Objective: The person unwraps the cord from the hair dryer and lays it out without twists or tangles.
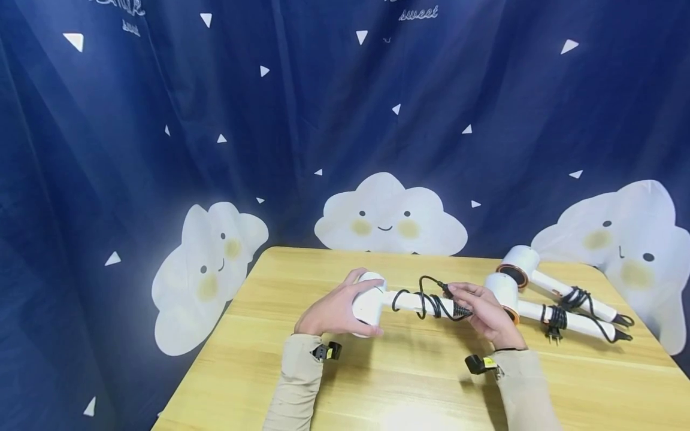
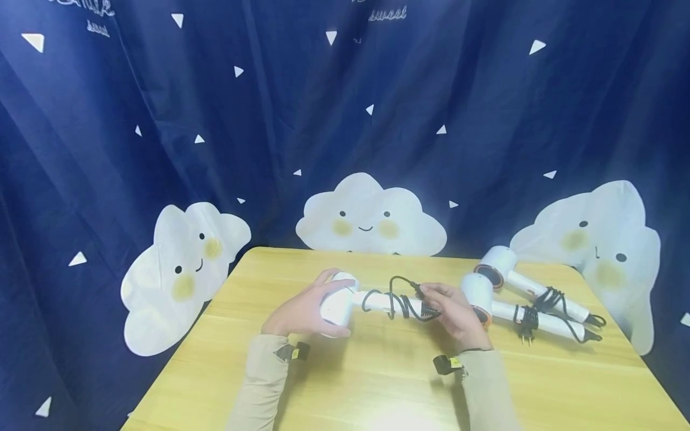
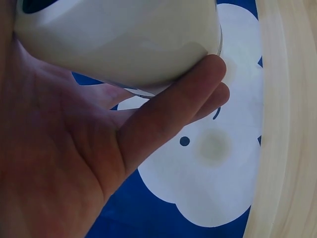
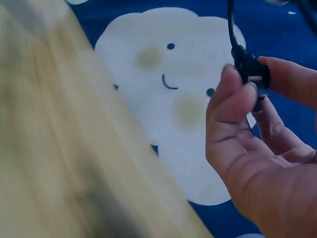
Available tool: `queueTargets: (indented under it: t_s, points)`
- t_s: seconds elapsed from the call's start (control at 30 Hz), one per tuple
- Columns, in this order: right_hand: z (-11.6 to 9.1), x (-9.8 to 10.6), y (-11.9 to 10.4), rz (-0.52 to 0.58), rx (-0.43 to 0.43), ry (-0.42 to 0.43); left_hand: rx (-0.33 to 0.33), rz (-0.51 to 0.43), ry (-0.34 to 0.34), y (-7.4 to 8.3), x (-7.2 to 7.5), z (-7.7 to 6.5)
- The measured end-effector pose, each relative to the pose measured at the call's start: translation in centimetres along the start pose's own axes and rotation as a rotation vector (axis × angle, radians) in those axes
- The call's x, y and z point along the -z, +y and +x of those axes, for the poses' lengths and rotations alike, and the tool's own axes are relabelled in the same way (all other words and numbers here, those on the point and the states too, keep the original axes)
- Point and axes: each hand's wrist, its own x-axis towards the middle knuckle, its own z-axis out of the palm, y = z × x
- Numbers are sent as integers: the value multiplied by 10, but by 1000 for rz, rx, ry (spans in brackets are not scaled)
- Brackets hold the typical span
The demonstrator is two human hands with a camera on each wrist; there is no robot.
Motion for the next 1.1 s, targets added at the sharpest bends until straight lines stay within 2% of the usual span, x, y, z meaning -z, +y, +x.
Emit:
queueTargets:
  t_s: [0.2,0.37,0.83,0.97,1.1]
  points:
    - [-5,-6,-13,78,111,-23,-1,-1,0,-3,0,1]
    - [-11,-13,-22,107,159,-40,19,-3,-2,-7,1,0]
    - [-23,-21,-39,68,249,-117,52,-33,8,-17,4,-1]
    - [-24,-22,-40,43,242,-178,52,-52,22,-23,5,-1]
    - [-24,-20,-40,1,245,-285,54,-56,38,-28,7,-2]
